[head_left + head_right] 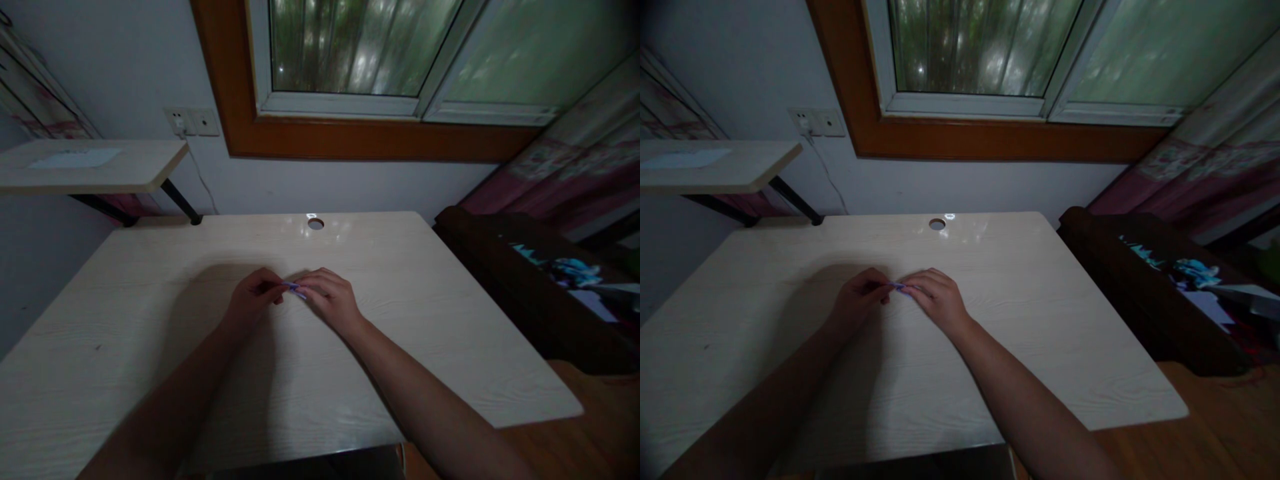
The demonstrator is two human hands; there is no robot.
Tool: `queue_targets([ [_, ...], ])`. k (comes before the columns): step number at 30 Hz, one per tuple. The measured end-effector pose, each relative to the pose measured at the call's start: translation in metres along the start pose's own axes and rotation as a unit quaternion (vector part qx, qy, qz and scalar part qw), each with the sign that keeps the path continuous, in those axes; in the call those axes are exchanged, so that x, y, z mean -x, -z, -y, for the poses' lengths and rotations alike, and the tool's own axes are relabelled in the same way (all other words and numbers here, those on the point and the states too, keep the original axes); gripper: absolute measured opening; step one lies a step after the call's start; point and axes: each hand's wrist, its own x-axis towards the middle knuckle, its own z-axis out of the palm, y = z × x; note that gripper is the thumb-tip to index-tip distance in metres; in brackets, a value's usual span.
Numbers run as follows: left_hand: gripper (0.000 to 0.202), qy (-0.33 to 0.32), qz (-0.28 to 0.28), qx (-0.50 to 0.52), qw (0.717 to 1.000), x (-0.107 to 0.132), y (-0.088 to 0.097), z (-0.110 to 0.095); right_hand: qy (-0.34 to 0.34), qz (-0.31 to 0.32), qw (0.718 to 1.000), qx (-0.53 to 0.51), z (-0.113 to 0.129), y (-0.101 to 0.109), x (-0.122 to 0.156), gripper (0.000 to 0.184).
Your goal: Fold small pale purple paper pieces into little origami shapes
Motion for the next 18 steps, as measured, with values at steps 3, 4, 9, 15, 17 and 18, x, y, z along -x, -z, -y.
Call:
queue_targets([
  [3,0.019,-0.023,0.000,-0.002,1.000,-0.0002,0.0007,0.0015,0.000,0.005,1.000,-0.003,0.0005,0.0004,-0.0001,0.012],
  [4,0.018,-0.034,0.004,0.001,0.999,-0.0004,0.0010,0.0020,0.001,0.005,1.000,-0.005,0.0007,0.0005,-0.0002,0.012],
  [9,0.017,-0.069,0.015,0.022,0.997,-0.0017,0.0020,0.0025,0.001,0.001,1.000,-0.009,0.0005,0.0002,0.0001,0.012],
  [15,0.020,-0.049,0.009,-0.005,0.999,-0.0008,0.0017,-0.0002,0.005,0.005,1.000,-0.005,-0.0019,-0.0015,0.0009,0.012],
  [17,0.022,-0.065,0.003,-0.044,0.997,-0.0007,0.0019,-0.0007,0.011,0.017,1.000,-0.004,-0.0022,-0.0015,0.0007,0.013],
  [18,0.022,-0.082,0.005,-0.070,0.994,-0.0008,0.0022,-0.0009,0.016,0.021,1.000,-0.004,-0.0023,-0.0015,0.0005,0.013],
])
